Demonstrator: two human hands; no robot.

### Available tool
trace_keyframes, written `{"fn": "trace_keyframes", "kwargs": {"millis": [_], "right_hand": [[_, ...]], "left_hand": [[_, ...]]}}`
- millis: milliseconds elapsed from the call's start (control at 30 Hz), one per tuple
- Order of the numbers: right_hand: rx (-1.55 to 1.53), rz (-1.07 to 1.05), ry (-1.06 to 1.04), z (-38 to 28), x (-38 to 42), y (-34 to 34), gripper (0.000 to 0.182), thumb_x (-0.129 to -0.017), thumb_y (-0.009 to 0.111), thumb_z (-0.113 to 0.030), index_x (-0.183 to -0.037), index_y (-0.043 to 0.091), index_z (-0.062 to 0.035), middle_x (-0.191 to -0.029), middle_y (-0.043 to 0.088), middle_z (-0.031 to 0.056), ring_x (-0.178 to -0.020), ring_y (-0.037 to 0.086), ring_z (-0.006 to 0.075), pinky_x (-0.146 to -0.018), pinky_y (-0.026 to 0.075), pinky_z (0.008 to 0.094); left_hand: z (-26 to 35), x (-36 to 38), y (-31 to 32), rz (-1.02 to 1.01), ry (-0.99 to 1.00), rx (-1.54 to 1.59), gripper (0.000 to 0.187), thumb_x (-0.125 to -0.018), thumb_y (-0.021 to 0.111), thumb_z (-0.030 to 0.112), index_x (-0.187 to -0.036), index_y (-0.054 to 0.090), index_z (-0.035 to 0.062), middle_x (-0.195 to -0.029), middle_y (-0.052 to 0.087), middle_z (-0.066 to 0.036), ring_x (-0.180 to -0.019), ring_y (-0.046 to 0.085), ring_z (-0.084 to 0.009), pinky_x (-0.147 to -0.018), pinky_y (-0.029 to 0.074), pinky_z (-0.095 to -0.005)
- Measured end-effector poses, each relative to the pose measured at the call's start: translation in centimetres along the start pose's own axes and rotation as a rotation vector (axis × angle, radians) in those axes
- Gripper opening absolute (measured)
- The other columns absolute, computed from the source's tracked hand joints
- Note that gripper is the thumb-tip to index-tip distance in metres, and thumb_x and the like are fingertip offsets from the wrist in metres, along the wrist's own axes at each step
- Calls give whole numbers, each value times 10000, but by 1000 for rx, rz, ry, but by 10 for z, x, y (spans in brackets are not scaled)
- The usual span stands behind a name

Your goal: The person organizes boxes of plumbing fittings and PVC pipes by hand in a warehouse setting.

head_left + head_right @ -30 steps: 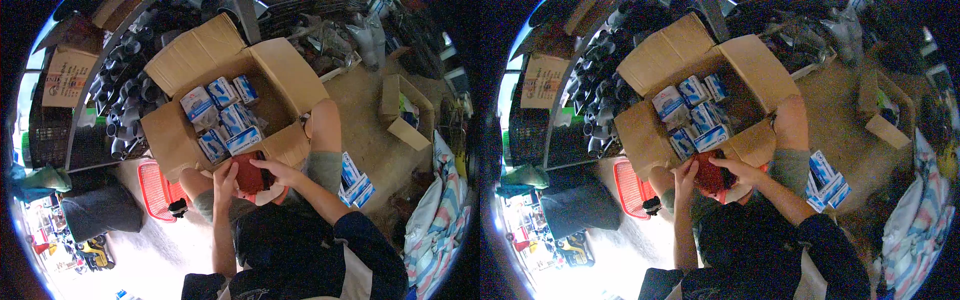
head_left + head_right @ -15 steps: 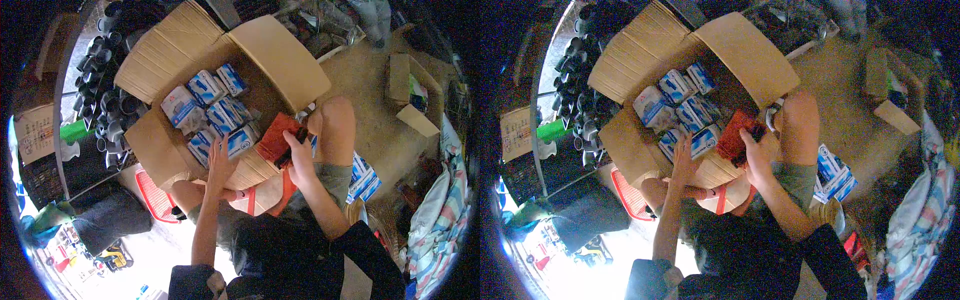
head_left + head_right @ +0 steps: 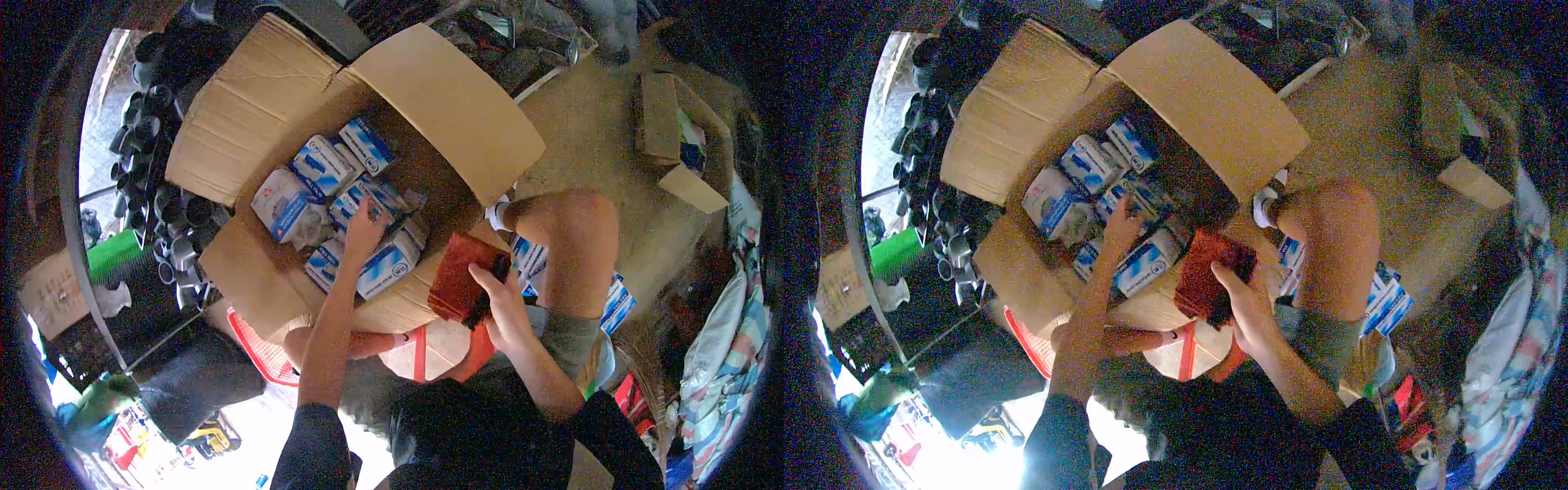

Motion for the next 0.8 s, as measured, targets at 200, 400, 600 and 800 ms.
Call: {"fn": "trace_keyframes", "kwargs": {"millis": [200, 400, 600, 800], "right_hand": [[-70, 22, 36, -4, -9, -11, 481, -911, 673, -147, -1336, 468, -51, -1239, 593, 92, -1120, 581, 223, -990, 472, 385], [-68, 141, 66, -8, -8, -17, 438, -924, 679, -182, -1297, 500, -40, -1201, 621, 93, -1075, 611, 227, -966, 493, 391], [82, 55, 178, -22, -7, -5, 430, -904, 688, -125, -1284, 505, -41, -1215, 612, 88, -1129, 588, 212, -1002, 452, 385], [105, 50, 146, -3, -11, -18, 375, -929, 656, -108, -1271, 534, -18, -1216, 615, 87, -1116, 604, 204, -1010, 454, 372]], "left_hand": [[-24, -140, 48, 155, -212, 50, 959, -825, 705, 479, -1483, 251, -50, -1439, 422, -312, -1284, 484, -433, -1061, 408, -450], [-64, -214, 87, 101, -224, -400, 1101, -820, 597, 682, -1511, 157, -54, -1493, 323, -327, -1319, 379, -507, -1114, 312, -524], [-74, -251, 97, 332, -473, -470, 1149, -760, 716, 609, -1554, 48, 115, -1306, 466, -389, -1109, 560, -494, -957, 471, -539], [-48, -258, 63, 272, -544, -242, 1220, -715, 793, 511, -1547, 1, 99, -1356, 433, -367, -1140, 592, -422, -976, 490, -451]]}}
Point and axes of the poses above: each hand's wrist, its own x-axis away from the middle knuckle, its own y-axis out of the palm, z = x × y, the point moved 2 cm from there along -x, towards the middle knuckle
